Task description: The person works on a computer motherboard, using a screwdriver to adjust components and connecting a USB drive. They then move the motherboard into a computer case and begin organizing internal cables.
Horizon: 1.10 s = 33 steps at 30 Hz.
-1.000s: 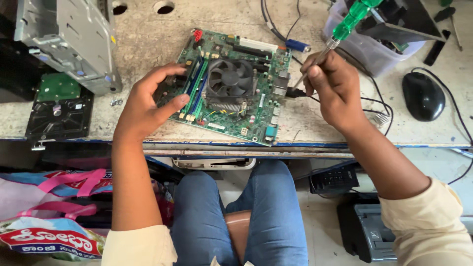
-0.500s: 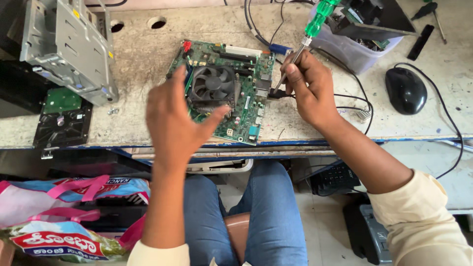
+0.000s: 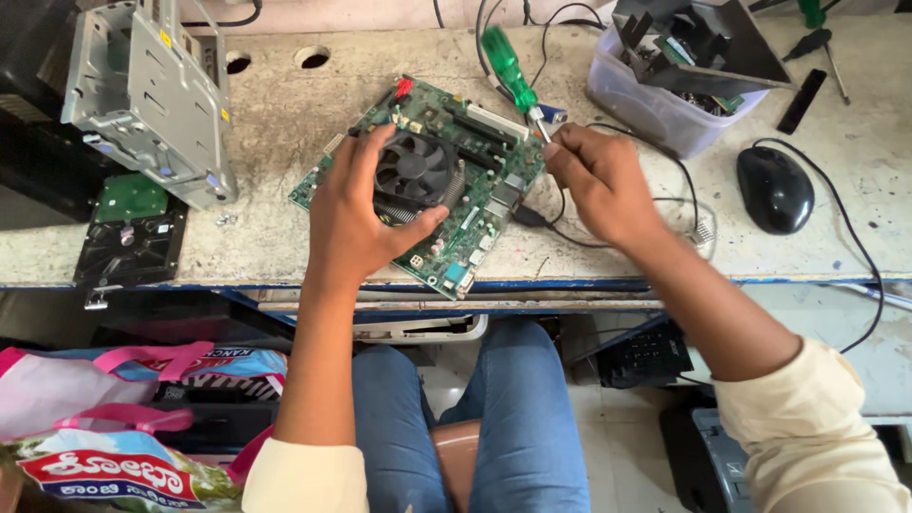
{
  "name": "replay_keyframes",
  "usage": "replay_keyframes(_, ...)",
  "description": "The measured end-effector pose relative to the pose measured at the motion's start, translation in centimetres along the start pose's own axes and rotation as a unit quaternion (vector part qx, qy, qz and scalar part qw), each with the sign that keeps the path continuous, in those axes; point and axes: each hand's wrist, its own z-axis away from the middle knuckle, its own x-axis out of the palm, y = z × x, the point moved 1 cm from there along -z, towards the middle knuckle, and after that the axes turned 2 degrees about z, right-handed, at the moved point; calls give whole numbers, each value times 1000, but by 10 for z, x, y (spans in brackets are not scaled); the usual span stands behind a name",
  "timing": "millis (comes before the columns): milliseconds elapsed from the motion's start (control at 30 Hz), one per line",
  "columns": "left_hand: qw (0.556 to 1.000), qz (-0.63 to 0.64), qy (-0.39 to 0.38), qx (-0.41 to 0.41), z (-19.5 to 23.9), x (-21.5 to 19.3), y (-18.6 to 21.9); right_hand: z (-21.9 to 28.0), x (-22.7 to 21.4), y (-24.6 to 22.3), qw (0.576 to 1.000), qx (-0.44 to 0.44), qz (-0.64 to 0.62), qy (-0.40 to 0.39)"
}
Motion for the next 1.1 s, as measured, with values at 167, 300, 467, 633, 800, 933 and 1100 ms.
replay_keyframes(167, 999, 26, -9, -26, 5, 1, -5, 1, -56, -11, 944, 32, 328, -19)
replay_keyframes(300, 998, 44, -6, -36, 2, -1, -2, 8, -82, -3, 900, 33, 432, -37)
replay_keyframes(467, 998, 29, 21, -46, 3, -3, 4, 6, -71, 20, 864, 50, 498, -56)
replay_keyframes(633, 998, 33, 31, -41, 5, -4, 4, 6, -61, 23, 824, 75, 555, -81)
replay_keyframes(800, 998, 43, 31, -35, 5, -1, 2, 3, -59, 7, 854, 58, 514, -53)
replay_keyframes(933, 998, 51, 45, -20, 5, 0, 1, -3, -43, -4, 890, -52, 451, -36)
replay_keyframes(1100, 998, 29, 53, 2, 3, -1, 1, -20, -27, 2, 884, -99, 453, -63)
